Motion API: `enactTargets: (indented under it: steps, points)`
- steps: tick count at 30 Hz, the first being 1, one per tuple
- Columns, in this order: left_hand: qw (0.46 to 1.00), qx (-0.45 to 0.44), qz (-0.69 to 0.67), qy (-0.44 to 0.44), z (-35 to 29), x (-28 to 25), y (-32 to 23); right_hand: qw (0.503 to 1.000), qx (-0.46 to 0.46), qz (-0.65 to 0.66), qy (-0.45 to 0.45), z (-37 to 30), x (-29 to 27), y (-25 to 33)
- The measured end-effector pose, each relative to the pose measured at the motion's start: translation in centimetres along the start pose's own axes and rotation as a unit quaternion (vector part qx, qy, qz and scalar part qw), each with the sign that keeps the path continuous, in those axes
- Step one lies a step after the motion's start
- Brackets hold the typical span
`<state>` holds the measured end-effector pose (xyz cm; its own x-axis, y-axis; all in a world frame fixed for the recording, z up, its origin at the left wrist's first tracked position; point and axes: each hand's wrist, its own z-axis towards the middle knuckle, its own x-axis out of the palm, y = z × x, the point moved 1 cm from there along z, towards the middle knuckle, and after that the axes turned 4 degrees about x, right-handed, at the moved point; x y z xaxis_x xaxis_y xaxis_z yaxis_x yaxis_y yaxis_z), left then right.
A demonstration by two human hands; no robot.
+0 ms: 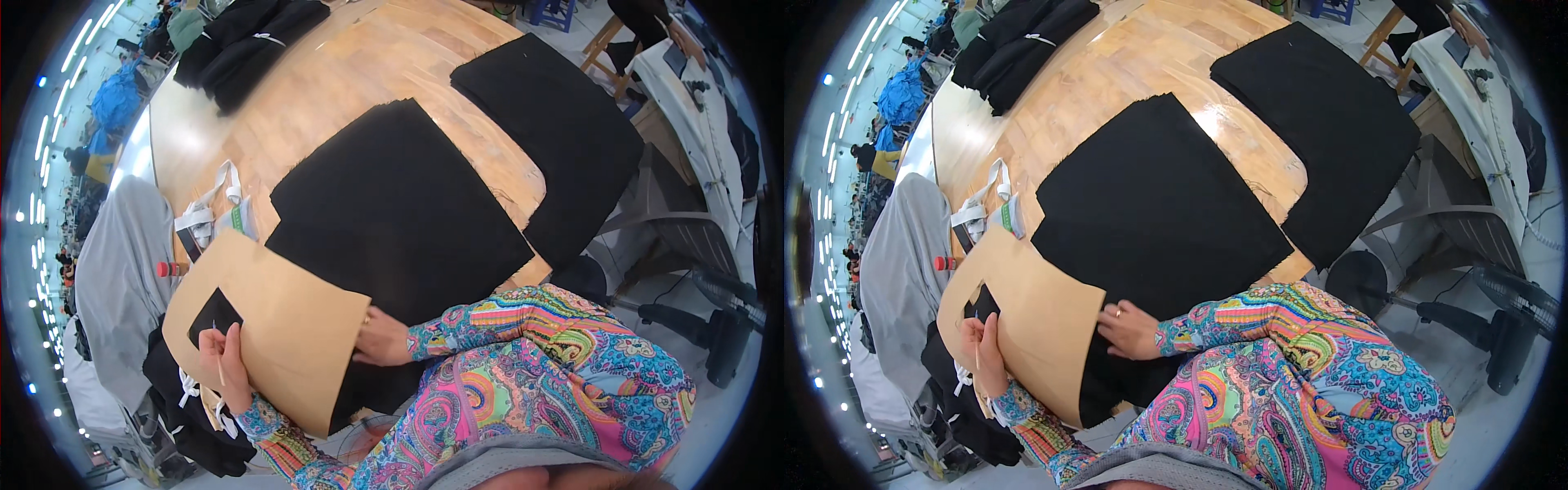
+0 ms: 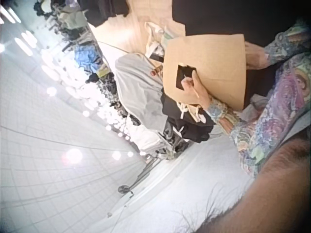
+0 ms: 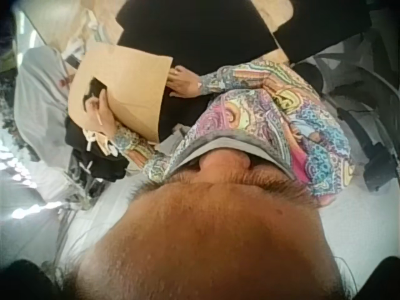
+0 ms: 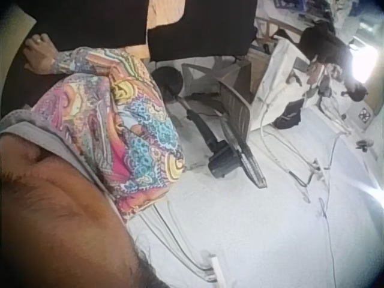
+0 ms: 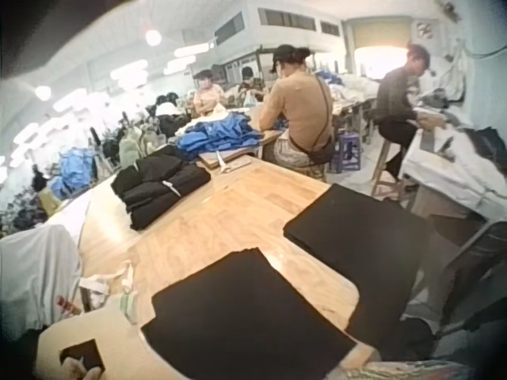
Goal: The person uses a cardboard template to trace shapes onto black fabric. They place the template on the fabric, trace the outline with a white marker, and then move the template to a new position to repeat the process. The person handles the template and fabric repeatedly to mark multiple sections.
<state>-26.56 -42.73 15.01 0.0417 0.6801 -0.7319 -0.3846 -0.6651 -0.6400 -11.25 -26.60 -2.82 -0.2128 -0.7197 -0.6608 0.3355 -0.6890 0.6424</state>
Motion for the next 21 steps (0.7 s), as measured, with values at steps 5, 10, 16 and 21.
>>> enactTargets:
  steps: [5,10,16,21]
  points:
    - [0.996,0.078,0.034,0.006,0.3,4.4,-2.6,0.976,-0.03,0.186,0.108,-1.6,-0.5,0.2]
    - [0.991,0.126,-0.013,0.038,0.1,11.4,-7.6,0.867,0.097,0.291,0.393,-5.6,-7.2,-3.4]
    - [0.984,0.162,-0.007,0.066,-1.6,17.8,-8.4,0.735,0.393,0.544,0.096,-13.4,-18.1,-4.5]
    - [0.973,0.2,-0.007,0.115,-4.1,23.1,-7.4,0.591,0.477,0.619,-0.201,-15.6,-17.9,-3.7]
